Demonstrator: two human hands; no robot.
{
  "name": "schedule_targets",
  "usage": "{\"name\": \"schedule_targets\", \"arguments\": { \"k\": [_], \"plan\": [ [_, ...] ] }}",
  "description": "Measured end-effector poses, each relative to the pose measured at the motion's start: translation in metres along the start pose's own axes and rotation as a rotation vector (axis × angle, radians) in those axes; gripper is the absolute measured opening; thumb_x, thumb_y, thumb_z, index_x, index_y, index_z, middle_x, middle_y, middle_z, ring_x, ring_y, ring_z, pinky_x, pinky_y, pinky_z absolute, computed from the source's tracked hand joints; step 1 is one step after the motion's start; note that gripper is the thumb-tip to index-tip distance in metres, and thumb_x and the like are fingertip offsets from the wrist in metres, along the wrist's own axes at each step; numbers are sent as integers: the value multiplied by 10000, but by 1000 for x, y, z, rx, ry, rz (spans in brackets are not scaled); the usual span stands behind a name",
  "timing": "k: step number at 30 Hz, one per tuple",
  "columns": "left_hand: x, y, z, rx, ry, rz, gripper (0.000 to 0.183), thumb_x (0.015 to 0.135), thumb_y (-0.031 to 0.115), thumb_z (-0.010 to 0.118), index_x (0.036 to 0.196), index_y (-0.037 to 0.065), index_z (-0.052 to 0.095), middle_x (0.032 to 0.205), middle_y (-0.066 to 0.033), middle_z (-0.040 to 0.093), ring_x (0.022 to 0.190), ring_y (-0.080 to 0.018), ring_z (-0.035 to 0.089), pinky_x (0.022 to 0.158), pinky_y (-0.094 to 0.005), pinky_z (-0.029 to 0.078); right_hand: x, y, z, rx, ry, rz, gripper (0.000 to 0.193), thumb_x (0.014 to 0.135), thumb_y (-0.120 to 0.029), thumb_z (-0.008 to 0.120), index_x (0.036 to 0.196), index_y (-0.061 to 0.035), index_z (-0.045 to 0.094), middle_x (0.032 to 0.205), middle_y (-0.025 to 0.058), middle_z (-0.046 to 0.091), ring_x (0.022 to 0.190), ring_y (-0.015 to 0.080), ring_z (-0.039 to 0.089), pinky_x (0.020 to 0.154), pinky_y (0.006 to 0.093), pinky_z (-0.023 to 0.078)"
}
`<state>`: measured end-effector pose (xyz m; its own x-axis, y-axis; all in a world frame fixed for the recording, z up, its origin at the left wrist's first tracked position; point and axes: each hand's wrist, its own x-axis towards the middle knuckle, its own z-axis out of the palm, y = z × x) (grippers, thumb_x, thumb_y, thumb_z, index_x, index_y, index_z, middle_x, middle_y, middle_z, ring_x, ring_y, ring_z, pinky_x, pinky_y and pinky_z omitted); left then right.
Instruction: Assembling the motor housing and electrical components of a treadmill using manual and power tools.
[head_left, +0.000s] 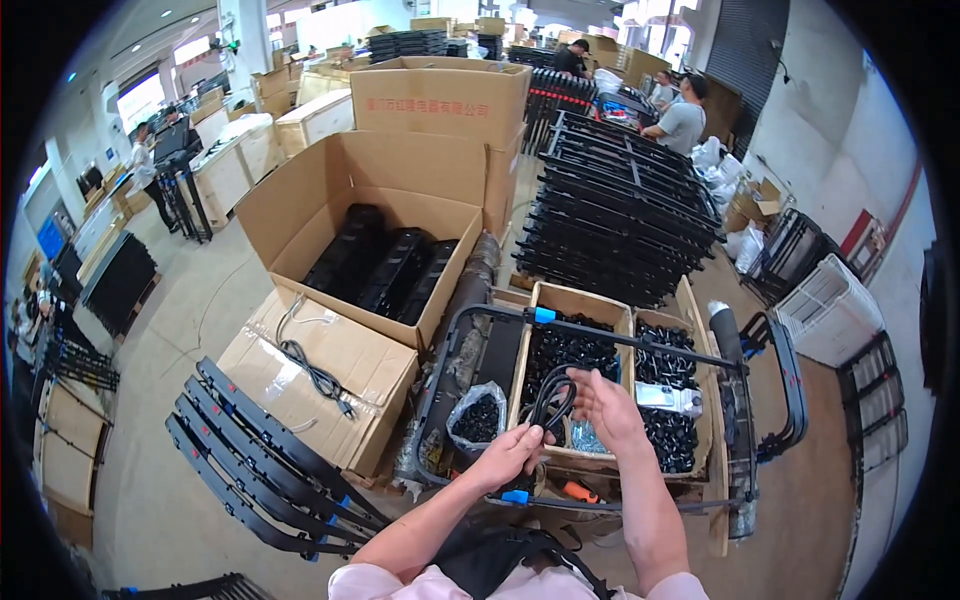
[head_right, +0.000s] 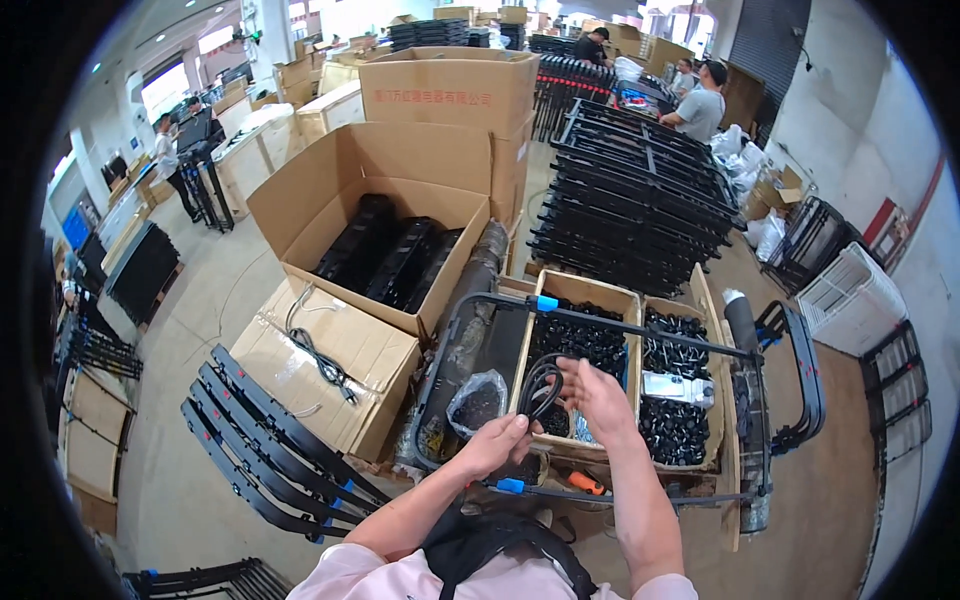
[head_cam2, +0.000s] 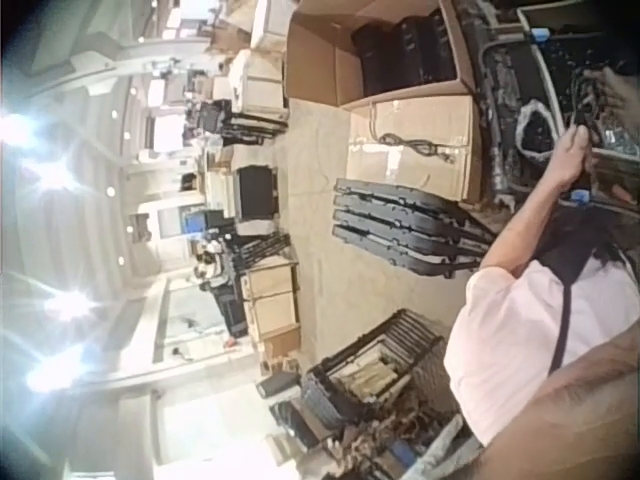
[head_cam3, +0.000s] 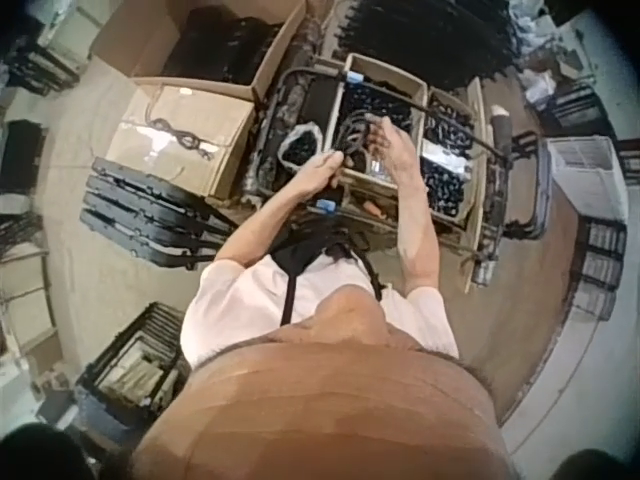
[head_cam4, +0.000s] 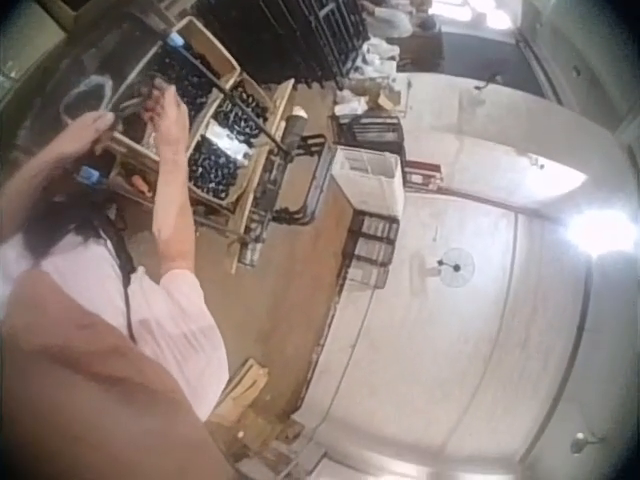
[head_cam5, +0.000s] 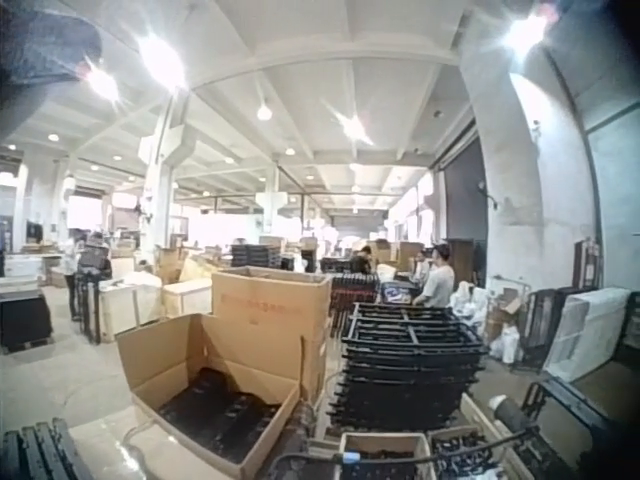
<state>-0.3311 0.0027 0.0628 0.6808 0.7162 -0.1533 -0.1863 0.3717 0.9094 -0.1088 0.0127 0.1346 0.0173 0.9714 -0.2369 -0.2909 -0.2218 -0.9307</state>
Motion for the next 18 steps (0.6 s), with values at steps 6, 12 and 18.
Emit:
{"name": "schedule_targets", "arguments": {
  "k": [6,12,18],
  "plan": [
    [2,-28,21,-168,-175,-229,450,1144,465,398,1088,59,583,810,5,495,679,-140,508,644,-298,462,39,5,-13,329,93,18,338,1142,-350,426,1211,-94,635,998,43,710,983,224,711,864,395,564],
    [-13,-14,22,-318,-285,-304,450,1123,498,440,1028,84,587,827,-20,574,759,-171,612,741,-314,537,56,-28,-18,508,153,15,290,1127,-350,481,987,-111,566,643,-81,355,525,87,364,490,278,358],
    [-45,-7,29,-340,-423,-428,487,1129,506,414,1001,79,609,875,-31,591,808,-169,599,795,-330,531,33,-87,-95,500,525,-80,265,1123,-313,480,969,-109,550,617,-90,346,460,63,290,437,262,229]
  ]
}}
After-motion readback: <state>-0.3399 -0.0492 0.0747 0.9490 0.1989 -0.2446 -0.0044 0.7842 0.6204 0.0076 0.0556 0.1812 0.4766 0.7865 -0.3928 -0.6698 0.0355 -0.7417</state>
